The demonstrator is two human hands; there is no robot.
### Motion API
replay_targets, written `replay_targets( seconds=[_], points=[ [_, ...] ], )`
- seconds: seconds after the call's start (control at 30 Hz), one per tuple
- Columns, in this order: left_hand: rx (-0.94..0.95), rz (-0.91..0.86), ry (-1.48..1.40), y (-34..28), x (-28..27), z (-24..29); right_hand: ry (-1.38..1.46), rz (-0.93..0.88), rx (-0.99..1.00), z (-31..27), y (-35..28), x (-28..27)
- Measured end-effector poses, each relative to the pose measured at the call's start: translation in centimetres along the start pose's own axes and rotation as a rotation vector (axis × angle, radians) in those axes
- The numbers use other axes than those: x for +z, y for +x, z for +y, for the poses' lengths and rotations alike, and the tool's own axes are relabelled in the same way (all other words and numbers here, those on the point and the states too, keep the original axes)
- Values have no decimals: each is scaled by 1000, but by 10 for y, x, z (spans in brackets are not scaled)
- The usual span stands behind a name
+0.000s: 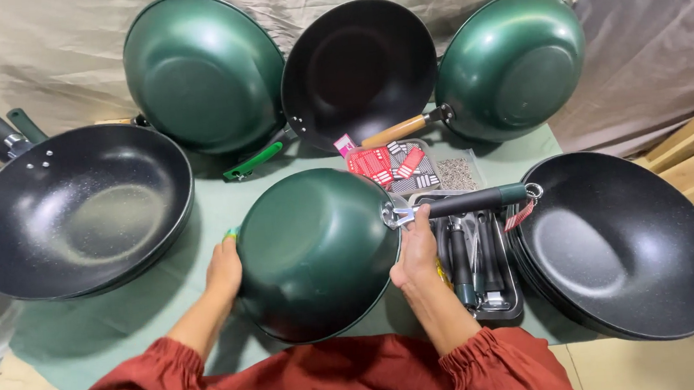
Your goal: The person removes red tags from several woks, wipes the interior of a black wok with a green cloth, and then uses a screwdriver to attach a handle to a green wok.
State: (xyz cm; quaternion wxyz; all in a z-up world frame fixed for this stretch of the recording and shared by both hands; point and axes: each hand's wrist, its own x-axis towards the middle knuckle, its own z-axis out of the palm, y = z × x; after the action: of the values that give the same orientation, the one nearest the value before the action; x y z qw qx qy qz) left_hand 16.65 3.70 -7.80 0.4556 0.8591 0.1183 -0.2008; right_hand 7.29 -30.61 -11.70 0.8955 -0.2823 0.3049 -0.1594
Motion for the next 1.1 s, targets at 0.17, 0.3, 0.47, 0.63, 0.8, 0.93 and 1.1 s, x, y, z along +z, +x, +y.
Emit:
replay_targets(
  seconds=[0.17,0.3,0.47,0.63,0.8,0.93,1.1],
  points=[
    [-104,138,-185,-93,13,21,8,-8,-8,0,7,-4],
    [-21,375,-135,-60,76,-69,16,1,-10,0,13,-13],
    [530,577,90,-137,102,-48,-93,253,-94,-23,-69,59],
    [988,501,361,-180,88,-11,-92,224,-52,-26,-75,65],
    [1461,520,702,-183,87,26,-152,203,-75,-17,-65,53],
    [1492,475,733,-177,99,70,-205,185,-40,8,2,-4],
    [1422,568,576,-138,115,126,-50,-42,-55,58,127,-113]
  ],
)
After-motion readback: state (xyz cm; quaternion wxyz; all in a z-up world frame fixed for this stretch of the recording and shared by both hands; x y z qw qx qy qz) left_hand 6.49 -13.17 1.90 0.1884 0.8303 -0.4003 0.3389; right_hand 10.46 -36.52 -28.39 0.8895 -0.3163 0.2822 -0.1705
